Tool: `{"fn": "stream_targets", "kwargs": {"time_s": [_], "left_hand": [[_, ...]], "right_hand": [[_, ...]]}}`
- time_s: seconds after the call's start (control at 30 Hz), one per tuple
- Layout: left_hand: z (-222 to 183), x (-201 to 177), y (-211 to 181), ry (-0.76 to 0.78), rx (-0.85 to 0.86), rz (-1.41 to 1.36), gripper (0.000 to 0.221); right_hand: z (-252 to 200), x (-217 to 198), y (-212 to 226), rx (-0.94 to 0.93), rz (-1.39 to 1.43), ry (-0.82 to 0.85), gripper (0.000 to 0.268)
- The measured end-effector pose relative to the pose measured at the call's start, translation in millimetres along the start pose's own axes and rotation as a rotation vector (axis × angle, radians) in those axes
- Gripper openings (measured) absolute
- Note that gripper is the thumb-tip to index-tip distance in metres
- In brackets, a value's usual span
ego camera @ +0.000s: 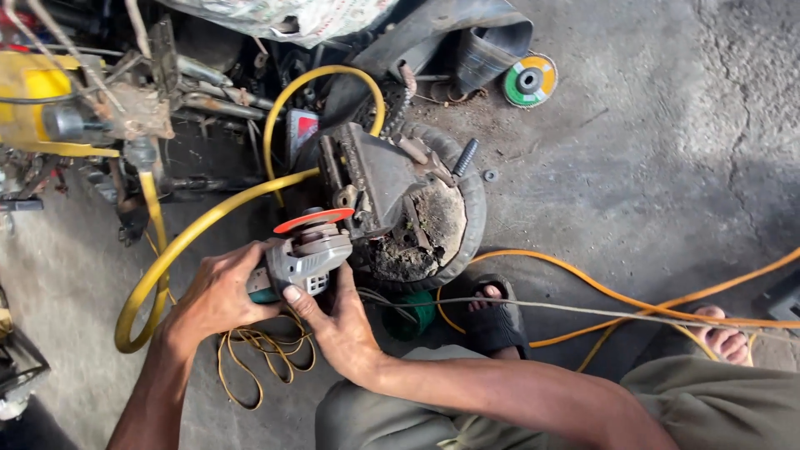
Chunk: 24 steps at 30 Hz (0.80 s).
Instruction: Using an angle grinder to smooth or shape a metal component on a motorcycle frame.
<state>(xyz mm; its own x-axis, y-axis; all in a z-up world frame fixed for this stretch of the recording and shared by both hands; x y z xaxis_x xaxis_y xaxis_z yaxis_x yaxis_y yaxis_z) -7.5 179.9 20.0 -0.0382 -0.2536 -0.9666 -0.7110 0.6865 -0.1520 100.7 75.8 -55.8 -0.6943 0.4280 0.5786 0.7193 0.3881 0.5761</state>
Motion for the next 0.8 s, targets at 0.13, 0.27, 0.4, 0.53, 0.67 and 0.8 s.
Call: {"fn": "stream_targets", "kwargs": {"time_s": [0.13,0.27,0.4,0.53,0.67,0.8], "left_hand": [[-0.6,2.7,8.2,-0.012,0.011,0.022,0.089],[-2.5,8.3,15.6,-0.004,0.019,0.062,0.090],[-0.3,10.7,17.2,0.033,0.003,0.083,0.095],[1.9,10.8,18.1,0.024,0.006,0.077,0.096],[3.3,8.2,16.9,0.011,-0.001,0.084,0.093],[5.0,7.0,14.0,0.037,-0.018,0.085,0.095]], "right_hand": [[0.9,2.0,0.1,-0.098,0.092,-0.018,0.080],[1.4,2.7,1.4,-0.093,0.134,-0.013,0.077],[2.2,1.7,1.1,-0.063,0.105,-0.024,0.081],[3.4,1.0,1.5,-0.069,0.121,-0.040,0.078],[3.0,0.8,4.0,-0.061,0.109,-0.032,0.079],[3.4,1.1,4.7,-0.070,0.135,-0.031,0.083]]}}
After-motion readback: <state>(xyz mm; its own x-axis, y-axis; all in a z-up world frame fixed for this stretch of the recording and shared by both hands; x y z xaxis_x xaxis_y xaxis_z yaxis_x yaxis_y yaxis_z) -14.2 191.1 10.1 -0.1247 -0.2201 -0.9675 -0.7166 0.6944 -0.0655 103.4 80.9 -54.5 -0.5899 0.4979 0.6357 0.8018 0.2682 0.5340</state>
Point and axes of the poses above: each hand's wrist, its own z-axis towards the middle knuckle, its own x-axis out of the palm, y = z × x, the point moved 8 cm from there along z, towards the middle knuckle, and after that the axes turned 11 degrees about -y, right-handed, at the moved point
